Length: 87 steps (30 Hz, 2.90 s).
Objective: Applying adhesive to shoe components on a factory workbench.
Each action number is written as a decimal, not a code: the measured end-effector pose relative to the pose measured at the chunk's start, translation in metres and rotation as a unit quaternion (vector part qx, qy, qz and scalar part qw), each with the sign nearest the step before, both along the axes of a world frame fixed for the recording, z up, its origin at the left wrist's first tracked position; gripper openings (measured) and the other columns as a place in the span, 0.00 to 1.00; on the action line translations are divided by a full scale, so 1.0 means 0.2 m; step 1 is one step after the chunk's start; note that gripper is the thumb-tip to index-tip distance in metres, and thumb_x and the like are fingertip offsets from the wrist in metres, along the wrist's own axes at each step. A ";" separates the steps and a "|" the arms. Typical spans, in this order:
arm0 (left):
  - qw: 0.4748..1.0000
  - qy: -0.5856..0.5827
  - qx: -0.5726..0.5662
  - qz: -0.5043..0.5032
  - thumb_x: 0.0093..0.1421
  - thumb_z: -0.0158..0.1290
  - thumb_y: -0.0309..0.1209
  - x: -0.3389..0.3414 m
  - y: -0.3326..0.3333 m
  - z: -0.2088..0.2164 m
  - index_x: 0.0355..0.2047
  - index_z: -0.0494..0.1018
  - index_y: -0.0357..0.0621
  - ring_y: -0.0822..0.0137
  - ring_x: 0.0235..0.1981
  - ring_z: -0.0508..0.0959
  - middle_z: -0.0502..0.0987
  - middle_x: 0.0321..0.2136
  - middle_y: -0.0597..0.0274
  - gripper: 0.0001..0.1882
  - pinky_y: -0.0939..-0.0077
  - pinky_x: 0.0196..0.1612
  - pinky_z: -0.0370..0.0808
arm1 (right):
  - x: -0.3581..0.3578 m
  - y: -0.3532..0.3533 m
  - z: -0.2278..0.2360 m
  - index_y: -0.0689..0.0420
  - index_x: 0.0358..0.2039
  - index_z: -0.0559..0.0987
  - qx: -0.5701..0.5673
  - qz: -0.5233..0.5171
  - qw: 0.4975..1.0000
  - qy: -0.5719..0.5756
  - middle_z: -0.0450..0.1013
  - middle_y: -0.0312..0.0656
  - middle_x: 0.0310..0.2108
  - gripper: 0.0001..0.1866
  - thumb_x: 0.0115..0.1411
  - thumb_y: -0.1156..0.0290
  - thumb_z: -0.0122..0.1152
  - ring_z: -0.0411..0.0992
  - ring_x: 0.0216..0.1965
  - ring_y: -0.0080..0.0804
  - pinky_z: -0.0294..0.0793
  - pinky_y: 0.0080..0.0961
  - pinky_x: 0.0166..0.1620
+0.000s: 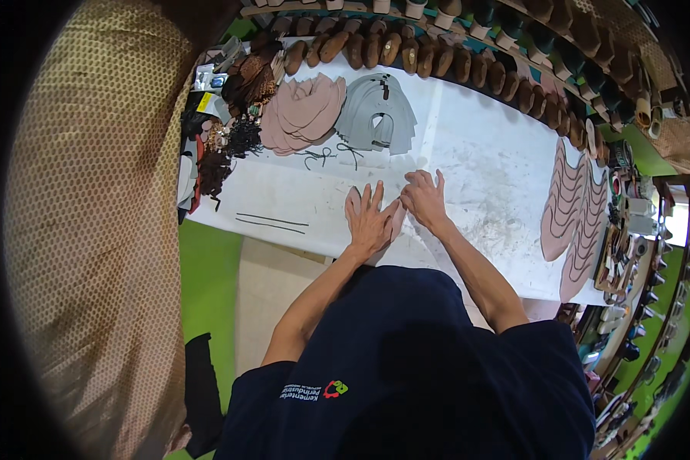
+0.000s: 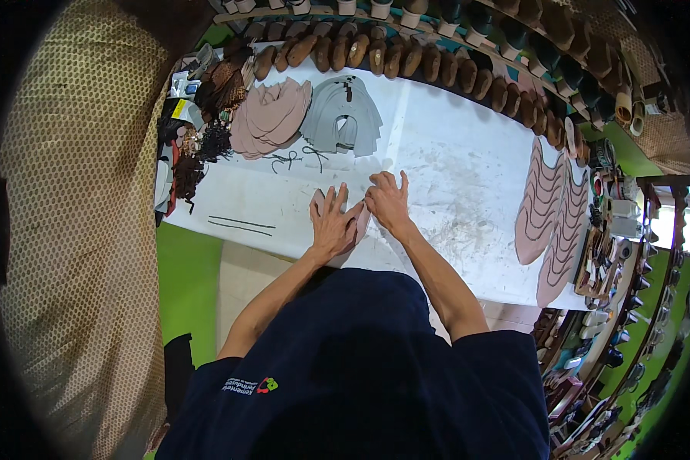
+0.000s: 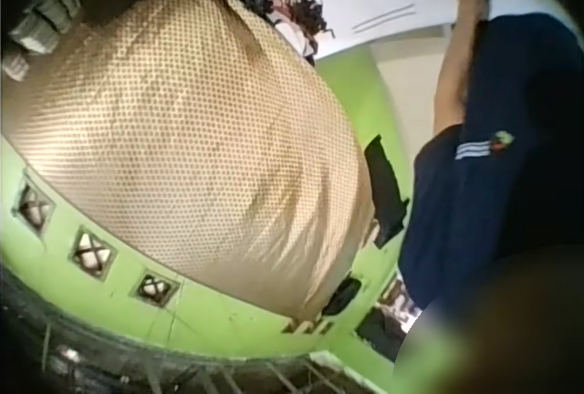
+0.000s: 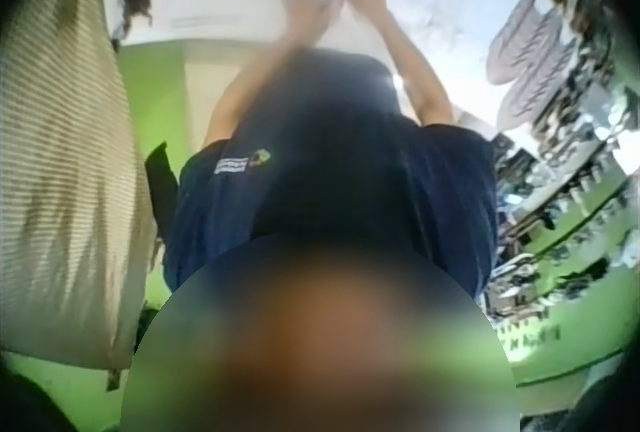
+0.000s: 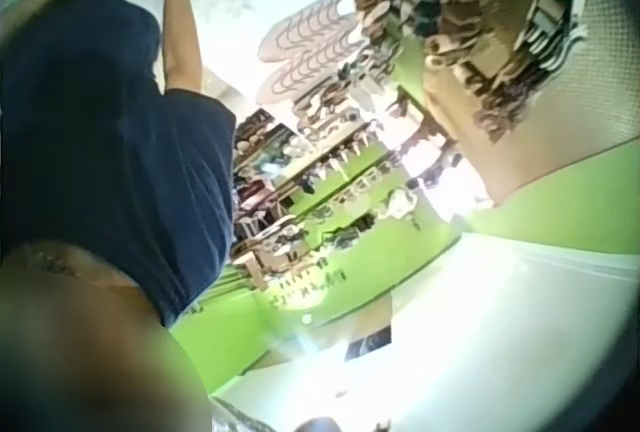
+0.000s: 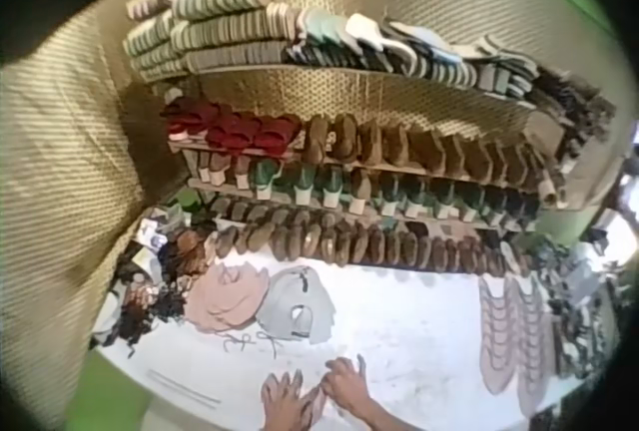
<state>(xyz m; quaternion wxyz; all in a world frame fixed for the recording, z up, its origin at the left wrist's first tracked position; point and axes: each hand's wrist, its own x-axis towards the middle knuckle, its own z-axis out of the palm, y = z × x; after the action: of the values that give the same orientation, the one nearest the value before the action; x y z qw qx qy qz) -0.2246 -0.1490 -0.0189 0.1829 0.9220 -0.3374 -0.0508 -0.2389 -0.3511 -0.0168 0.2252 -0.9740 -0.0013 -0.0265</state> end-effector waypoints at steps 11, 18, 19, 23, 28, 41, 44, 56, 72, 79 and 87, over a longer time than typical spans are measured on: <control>0.999 -0.010 0.037 -0.014 0.61 0.59 0.38 0.02 -0.02 0.02 0.63 0.78 0.66 0.41 0.76 0.53 0.52 0.78 0.50 0.27 0.20 0.67 0.46 | -0.07 -0.05 -0.04 0.53 0.40 0.89 0.094 -0.033 0.995 0.005 0.75 0.39 0.58 0.11 0.62 0.62 0.68 0.69 0.64 0.38 0.56 0.55 0.71; 0.999 -0.002 0.025 -0.023 0.60 0.59 0.37 0.04 -0.03 0.01 0.61 0.78 0.63 0.41 0.77 0.51 0.50 0.78 0.49 0.27 0.21 0.68 0.45 | -0.06 -0.05 -0.05 0.53 0.39 0.90 0.105 -0.052 0.993 -0.021 0.78 0.41 0.55 0.10 0.63 0.62 0.67 0.72 0.61 0.40 0.61 0.46 0.68; 0.999 -0.003 0.026 -0.025 0.60 0.60 0.37 0.04 -0.03 0.00 0.61 0.78 0.62 0.41 0.77 0.50 0.50 0.78 0.48 0.27 0.22 0.69 0.44 | -0.06 -0.05 -0.05 0.53 0.39 0.90 0.105 -0.052 0.993 -0.021 0.78 0.41 0.55 0.10 0.63 0.62 0.67 0.72 0.61 0.40 0.61 0.46 0.68; 0.999 -0.001 0.027 -0.024 0.60 0.60 0.38 0.03 -0.03 -0.01 0.61 0.78 0.61 0.41 0.77 0.50 0.50 0.78 0.48 0.27 0.22 0.70 0.43 | -0.04 -0.04 -0.04 0.53 0.37 0.89 0.093 -0.056 0.994 -0.030 0.78 0.41 0.52 0.09 0.62 0.64 0.67 0.73 0.59 0.41 0.64 0.45 0.66; 0.999 0.016 0.023 -0.018 0.60 0.60 0.38 0.04 -0.04 -0.01 0.61 0.77 0.61 0.42 0.77 0.49 0.50 0.78 0.48 0.27 0.22 0.70 0.41 | 0.01 -0.03 -0.04 0.54 0.33 0.89 0.090 -0.075 0.993 -0.018 0.78 0.39 0.49 0.08 0.57 0.65 0.69 0.74 0.54 0.42 0.67 0.45 0.62; 0.997 0.050 -0.052 0.005 0.61 0.59 0.37 -0.02 0.07 0.02 0.68 0.72 0.61 0.41 0.78 0.49 0.50 0.78 0.47 0.32 0.21 0.70 0.42 | 0.06 -0.11 -0.08 0.53 0.35 0.90 0.183 -0.136 0.973 0.036 0.78 0.42 0.50 0.07 0.56 0.68 0.70 0.74 0.54 0.46 0.72 0.46 0.57; 0.994 0.061 -0.056 0.065 0.66 0.57 0.38 -0.05 0.21 0.03 0.70 0.69 0.58 0.48 0.79 0.50 0.51 0.79 0.48 0.31 0.20 0.70 0.41 | -0.04 -0.06 -0.02 0.54 0.42 0.88 0.122 -0.084 0.986 -0.071 0.78 0.43 0.51 0.10 0.60 0.69 0.67 0.73 0.55 0.47 0.71 0.46 0.60; 0.991 0.087 0.006 0.107 0.70 0.55 0.40 -0.13 0.43 0.02 0.68 0.72 0.55 0.46 0.80 0.46 0.50 0.79 0.48 0.26 0.20 0.71 0.37 | -0.21 0.08 -0.03 0.51 0.61 0.78 -0.043 0.018 0.996 -0.071 0.72 0.35 0.60 0.23 0.65 0.69 0.62 0.67 0.64 0.40 0.49 0.62 0.73; 0.994 0.068 0.046 0.074 0.71 0.54 0.42 -0.04 0.37 0.02 0.64 0.77 0.68 0.44 0.80 0.44 0.47 0.80 0.51 0.21 0.13 0.67 0.39 | -0.32 0.21 -0.05 0.54 0.59 0.81 -0.033 0.128 0.989 -0.057 0.73 0.34 0.58 0.22 0.64 0.72 0.60 0.66 0.65 0.37 0.45 0.62 0.75; 0.993 0.071 0.016 0.091 0.69 0.55 0.38 -0.01 0.36 0.01 0.60 0.79 0.67 0.43 0.79 0.46 0.49 0.79 0.53 0.19 0.14 0.68 0.39 | -0.34 0.25 -0.06 0.52 0.59 0.80 -0.039 0.126 0.989 -0.068 0.73 0.33 0.56 0.22 0.64 0.70 0.62 0.68 0.63 0.36 0.48 0.63 0.73; 0.992 0.051 0.066 0.097 0.75 0.46 0.37 0.09 0.37 0.00 0.72 0.65 0.71 0.42 0.80 0.43 0.45 0.80 0.51 0.26 0.14 0.69 0.38 | -0.33 0.34 -0.03 0.52 0.60 0.78 -0.035 0.153 0.987 -0.032 0.72 0.33 0.53 0.24 0.62 0.69 0.62 0.68 0.59 0.35 0.47 0.62 0.73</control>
<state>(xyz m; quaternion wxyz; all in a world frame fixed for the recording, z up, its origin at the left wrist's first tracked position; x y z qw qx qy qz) -0.2063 -0.0751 -0.0188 0.1431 0.9567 -0.2323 -0.1019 -0.3042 -0.2837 -0.0234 0.1925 -0.9681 -0.1589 -0.0231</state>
